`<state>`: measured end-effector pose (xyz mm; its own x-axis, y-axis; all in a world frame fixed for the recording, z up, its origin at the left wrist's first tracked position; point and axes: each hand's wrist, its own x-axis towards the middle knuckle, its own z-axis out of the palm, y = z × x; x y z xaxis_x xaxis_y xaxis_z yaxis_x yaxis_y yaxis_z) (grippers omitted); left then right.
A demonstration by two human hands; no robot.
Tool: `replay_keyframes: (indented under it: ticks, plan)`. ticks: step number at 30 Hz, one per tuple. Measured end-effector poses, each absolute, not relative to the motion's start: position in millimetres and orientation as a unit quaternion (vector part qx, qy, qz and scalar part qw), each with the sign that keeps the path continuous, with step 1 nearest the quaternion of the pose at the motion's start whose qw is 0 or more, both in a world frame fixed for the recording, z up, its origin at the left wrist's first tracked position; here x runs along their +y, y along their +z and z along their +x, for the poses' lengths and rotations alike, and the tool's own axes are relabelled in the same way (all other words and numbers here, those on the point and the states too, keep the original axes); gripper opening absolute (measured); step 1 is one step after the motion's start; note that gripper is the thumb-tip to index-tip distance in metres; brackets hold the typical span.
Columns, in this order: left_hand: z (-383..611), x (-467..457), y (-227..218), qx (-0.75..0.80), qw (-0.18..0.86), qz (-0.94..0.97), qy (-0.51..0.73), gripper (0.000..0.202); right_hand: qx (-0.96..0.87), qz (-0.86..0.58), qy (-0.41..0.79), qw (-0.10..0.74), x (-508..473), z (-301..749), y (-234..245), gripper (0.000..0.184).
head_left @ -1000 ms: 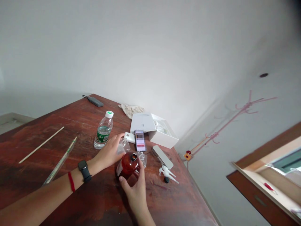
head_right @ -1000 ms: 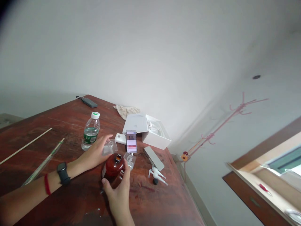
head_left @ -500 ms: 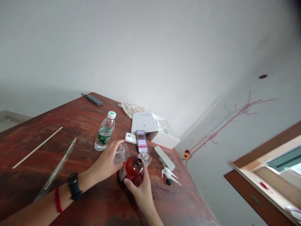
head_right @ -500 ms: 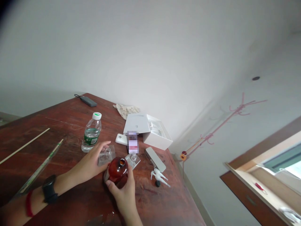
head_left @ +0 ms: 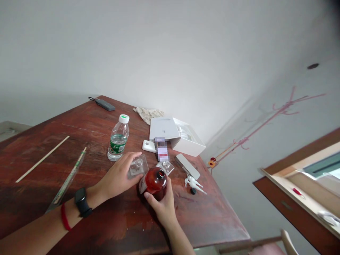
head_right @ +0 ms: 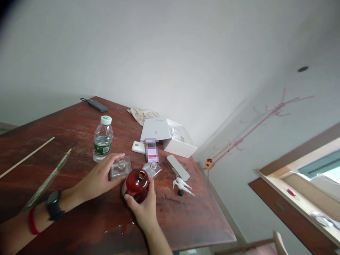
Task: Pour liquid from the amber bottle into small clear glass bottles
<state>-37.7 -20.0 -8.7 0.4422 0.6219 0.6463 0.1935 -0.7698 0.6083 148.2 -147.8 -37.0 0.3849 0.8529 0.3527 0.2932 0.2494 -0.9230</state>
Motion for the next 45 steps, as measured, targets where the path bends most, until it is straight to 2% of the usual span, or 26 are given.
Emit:
replay_keyframes:
  ticks: [11, 18, 25, 37, 45]
  plan:
    - [-41.5, -18.6, -4.4, 0.247, 0.214, 0.837, 0.439, 0.058, -0.523, -0.636, 0.148, 0.547, -152.8, 151.2, -29.9, 0.084]
    - [-41.0, -15.9, -6.9, 0.249, 0.213, 0.844, 0.424, 0.058, -0.536, -0.649, 0.139, 0.522, -154.5, 151.6, -26.7, 0.084]
    - [-42.1, -14.7, -4.3, 0.245, 0.205, 0.852, 0.416, 0.057, -0.539, -0.645, 0.144, 0.523, -152.3, 153.9, -29.5, 0.086]
    - [-41.7, -15.7, 2.2, 0.223, 0.203, 0.861, 0.409, 0.042, -0.536, -0.634, 0.167, 0.532, -151.1, 153.6, -31.5, 0.089]
    - [-41.7, -15.7, 1.7, 0.218, 0.203, 0.861, 0.413, 0.043, -0.529, -0.61, 0.197, 0.556, -150.2, 148.7, -26.8, 0.082]
